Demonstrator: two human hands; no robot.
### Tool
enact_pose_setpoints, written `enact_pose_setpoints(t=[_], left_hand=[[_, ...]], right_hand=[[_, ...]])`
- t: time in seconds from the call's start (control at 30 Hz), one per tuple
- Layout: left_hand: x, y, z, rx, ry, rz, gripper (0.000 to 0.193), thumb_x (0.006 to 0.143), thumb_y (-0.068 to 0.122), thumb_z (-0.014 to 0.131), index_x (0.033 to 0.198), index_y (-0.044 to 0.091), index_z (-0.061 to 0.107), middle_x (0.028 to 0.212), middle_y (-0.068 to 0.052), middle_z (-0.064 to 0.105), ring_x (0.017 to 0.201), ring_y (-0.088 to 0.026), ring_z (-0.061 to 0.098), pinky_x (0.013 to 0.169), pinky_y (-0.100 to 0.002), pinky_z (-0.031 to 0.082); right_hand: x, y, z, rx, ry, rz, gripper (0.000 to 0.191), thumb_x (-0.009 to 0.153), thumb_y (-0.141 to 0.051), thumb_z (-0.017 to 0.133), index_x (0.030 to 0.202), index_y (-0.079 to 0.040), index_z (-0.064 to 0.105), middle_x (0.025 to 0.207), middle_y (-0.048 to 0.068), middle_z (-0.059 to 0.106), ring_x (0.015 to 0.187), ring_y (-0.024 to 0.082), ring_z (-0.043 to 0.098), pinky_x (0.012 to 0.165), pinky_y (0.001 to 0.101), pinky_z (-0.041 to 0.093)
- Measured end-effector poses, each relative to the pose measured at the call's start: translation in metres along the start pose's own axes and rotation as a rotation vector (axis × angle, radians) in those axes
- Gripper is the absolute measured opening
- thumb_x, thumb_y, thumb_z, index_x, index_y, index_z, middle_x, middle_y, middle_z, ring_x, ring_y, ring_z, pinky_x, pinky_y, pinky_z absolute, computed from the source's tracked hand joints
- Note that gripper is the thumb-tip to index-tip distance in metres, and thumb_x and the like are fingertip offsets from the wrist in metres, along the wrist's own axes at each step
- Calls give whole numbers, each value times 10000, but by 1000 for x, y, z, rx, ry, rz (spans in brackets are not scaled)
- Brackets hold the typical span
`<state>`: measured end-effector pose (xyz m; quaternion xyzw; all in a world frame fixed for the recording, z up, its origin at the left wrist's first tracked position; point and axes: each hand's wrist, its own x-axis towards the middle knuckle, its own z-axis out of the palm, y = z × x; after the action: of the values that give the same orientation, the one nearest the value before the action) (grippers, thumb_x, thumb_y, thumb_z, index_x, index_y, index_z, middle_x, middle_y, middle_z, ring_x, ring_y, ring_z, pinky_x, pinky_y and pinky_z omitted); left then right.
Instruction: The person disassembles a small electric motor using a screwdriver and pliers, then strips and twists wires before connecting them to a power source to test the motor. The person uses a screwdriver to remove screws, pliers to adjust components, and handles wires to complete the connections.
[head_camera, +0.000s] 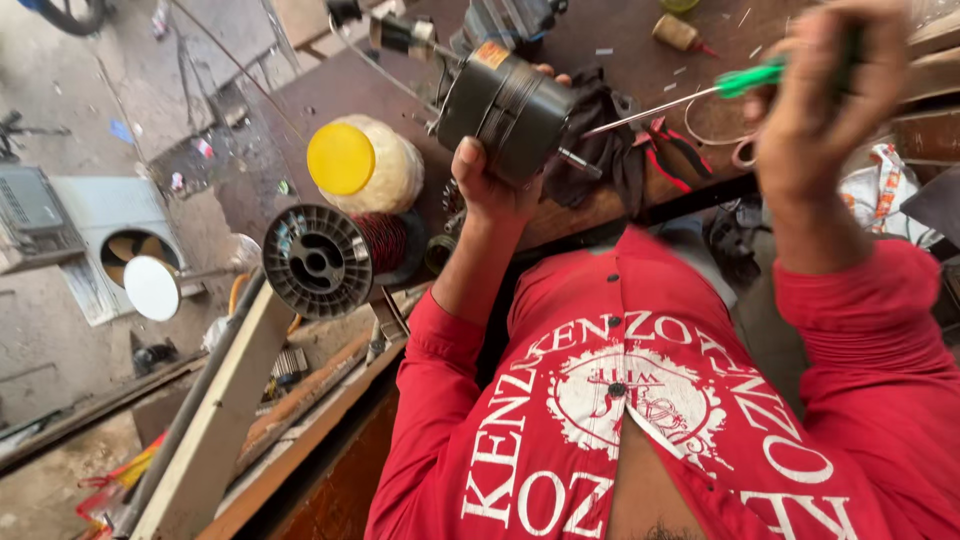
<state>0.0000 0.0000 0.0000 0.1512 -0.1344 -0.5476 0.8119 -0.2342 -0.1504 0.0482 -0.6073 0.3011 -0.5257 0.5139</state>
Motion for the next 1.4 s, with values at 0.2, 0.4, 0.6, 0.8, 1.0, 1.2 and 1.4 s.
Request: enact_pose_setpoints(t=[0.2, 0.4, 0.6, 0.8, 1.0, 1.2, 1.4], left_hand=[[-1, 4, 17, 203, 201, 104, 656, 931, 317, 796, 1423, 7, 491, 1293, -129, 627, 1190, -272, 648, 1055, -451, 538], [2, 13, 22, 382, 260, 169, 422, 965, 278, 808, 1182, -25, 608, 1025, -66, 657, 934, -158, 652, 908, -352, 544], [4, 16, 21, 366, 301, 171, 465, 921, 262, 835, 1228, -1, 605, 1099, -72, 662, 1010, -168, 653, 939, -357, 548], [3, 18, 13, 391, 332, 188, 532, 929, 256, 858, 1250, 7, 515, 1110, -98, 635, 1040, -167, 624, 1007, -369, 519], [2, 21, 7, 410, 372, 191, 611, 868, 307, 879, 1284, 29, 527, 1153, -94, 631, 1084, -185, 634, 1006, -373, 533], [4, 21, 6, 401, 381, 211, 643, 886, 291, 887, 1307, 3, 496, 1110, -113, 628, 1077, -191, 633, 1003, -372, 538], [4, 21, 10, 542, 446, 316, 679, 847, 239, 901, 1326, -1, 484, 1142, -111, 671, 1029, -174, 667, 948, -344, 570]], right_hand=[[-16, -35, -5, -423, -175, -489, 79, 1122, -100, 528, 1125, -24, 509, 834, 142, 598, 621, 241, 611, 535, 338, 488], [-30, -50, 14, -524, -393, -723, 231, 1089, -125, 612, 1217, 3, 469, 814, 127, 601, 654, 272, 629, 634, 393, 554], [-29, -59, 29, -620, -474, -786, 222, 1105, -99, 643, 1198, -1, 467, 858, 125, 624, 706, 294, 652, 649, 401, 573], [-25, -70, 47, -624, -504, -858, 183, 1036, -64, 641, 1102, 15, 489, 817, 131, 635, 649, 295, 653, 619, 418, 559], [-26, -74, 51, -647, -546, -853, 179, 1040, -55, 646, 1099, 14, 492, 838, 133, 638, 678, 297, 666, 631, 420, 563], [-26, -75, 57, -714, -578, -909, 197, 1052, -75, 672, 1141, 9, 518, 874, 117, 634, 692, 271, 670, 624, 399, 563], [-37, -81, 89, -842, -683, -1186, 251, 1030, -174, 749, 1199, -31, 630, 975, 118, 663, 847, 247, 692, 724, 380, 585]])
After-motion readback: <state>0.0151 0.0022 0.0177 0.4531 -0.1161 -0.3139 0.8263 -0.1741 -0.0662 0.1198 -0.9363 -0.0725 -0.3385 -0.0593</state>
